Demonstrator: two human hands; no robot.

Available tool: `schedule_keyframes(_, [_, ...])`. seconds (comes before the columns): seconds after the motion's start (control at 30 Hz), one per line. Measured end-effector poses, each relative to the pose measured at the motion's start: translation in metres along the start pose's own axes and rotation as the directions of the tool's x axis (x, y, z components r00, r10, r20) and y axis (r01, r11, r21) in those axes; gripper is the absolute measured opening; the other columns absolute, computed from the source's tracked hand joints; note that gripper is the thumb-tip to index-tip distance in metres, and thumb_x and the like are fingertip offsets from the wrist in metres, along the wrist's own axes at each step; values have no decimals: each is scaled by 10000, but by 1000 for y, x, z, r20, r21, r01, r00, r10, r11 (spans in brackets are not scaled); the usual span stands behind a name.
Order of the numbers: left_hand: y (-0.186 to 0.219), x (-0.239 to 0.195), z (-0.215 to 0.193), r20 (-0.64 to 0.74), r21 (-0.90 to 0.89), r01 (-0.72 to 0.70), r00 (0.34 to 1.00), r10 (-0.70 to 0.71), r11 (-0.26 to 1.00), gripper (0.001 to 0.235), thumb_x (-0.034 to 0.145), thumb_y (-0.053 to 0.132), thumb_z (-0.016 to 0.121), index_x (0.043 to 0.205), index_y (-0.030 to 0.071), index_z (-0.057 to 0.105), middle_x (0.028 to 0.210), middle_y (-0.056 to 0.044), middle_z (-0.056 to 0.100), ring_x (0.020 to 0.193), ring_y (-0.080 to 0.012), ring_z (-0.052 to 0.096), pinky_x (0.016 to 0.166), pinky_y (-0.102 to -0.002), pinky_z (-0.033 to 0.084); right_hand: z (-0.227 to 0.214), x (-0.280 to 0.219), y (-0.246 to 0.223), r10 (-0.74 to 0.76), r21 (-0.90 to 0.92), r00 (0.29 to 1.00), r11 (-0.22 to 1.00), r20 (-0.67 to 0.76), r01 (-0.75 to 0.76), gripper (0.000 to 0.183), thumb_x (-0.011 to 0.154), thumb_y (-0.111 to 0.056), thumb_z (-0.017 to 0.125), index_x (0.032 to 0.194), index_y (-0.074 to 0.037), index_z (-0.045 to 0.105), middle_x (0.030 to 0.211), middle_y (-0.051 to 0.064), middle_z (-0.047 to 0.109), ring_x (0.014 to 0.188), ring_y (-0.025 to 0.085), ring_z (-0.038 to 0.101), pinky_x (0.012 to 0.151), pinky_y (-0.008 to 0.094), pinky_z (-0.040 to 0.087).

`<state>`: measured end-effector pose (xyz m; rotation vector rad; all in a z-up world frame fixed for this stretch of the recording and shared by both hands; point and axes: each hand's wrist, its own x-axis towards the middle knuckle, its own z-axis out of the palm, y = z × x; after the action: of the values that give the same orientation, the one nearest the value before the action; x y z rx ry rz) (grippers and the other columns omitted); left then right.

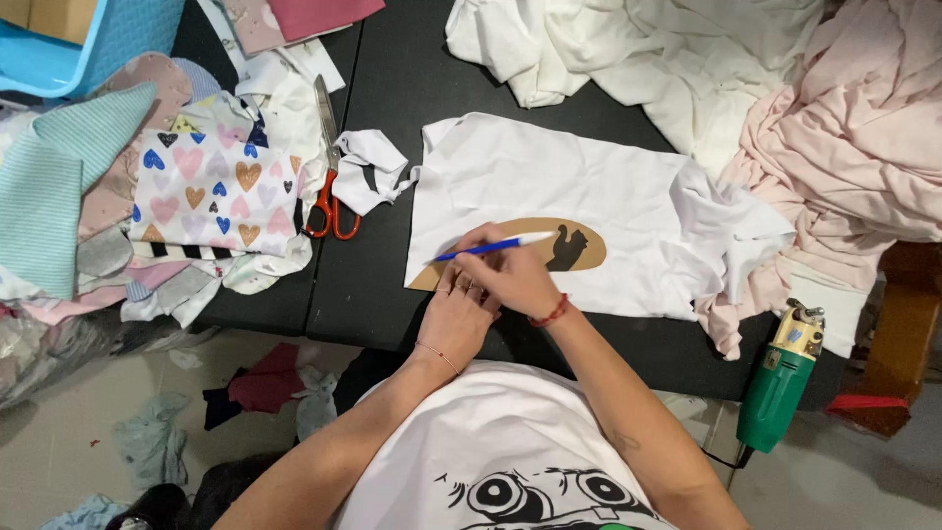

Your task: The person lays a white t-shirt on a table, places a cardboard pattern on it, and traces the outline with a pen. They then use a green electric fabric cutter to cut the shirt along the traced line. Finally, they sort through a pile of patterned fabric scraps.

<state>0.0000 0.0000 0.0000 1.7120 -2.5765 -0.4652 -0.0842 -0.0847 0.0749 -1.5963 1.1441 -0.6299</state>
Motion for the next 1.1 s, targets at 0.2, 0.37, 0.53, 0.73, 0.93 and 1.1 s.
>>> schedule_keyframes(0.2, [-4,-5,16,-41,-54,-12,999,10,998,393,806,407,448,1135,196,487,1129,-119,495,1055,-305,447,955,-498,217,13,4,0,-15,-31,978,999,206,22,146,758,-184,610,871,-96,640,731,93,602,688,198,588,658,293,474])
schedule_keyframes(0.37, [-5,-4,11,18,-50,-12,1000,13,999,475,801,498,426,1161,190,459,1138,-112,485,1096,-303,403,971,-489,185,18,6,7,-91,-59,964,992,249,108,135,762,-170,605,870,-97,639,741,100,617,731,248,568,719,317,455])
schedule_keyframes(0.53, [-4,-3,-22,70,-45,-7,997,10,999,542,809,507,354,1272,225,354,1210,-108,453,1222,-281,283,1059,-470,38,6,10,16,-79,-75,981,993,176,94,101,767,-133,606,856,-106,647,776,70,643,772,192,606,734,294,472])
schedule_keyframes(0.73, [-3,-2,-30,135,21,-18,991,15,1000,604,813,475,367,1338,246,176,1433,-95,58,1323,-249,6,1070,-437,43,-34,9,42,58,-105,998,993,-22,-60,117,794,-152,597,884,-102,653,782,64,650,752,158,620,711,275,485])
schedule_keyframes(0.93, [-6,10,-24,-319,-75,-69,947,41,995,413,767,434,504,1101,193,539,1271,-117,385,1129,-267,385,834,-398,353,-74,-8,74,278,126,914,960,-294,-252,132,807,-127,605,918,-55,611,758,96,647,710,138,634,649,232,532])
schedule_keyframes(1.1, [-1,48,-13,-345,50,-142,926,151,989,7,733,168,560,737,173,564,894,-26,501,705,-210,533,542,-334,415,-93,-29,75,351,283,852,926,-390,-251,163,829,-95,567,947,16,566,797,157,631,744,189,635,676,267,543])
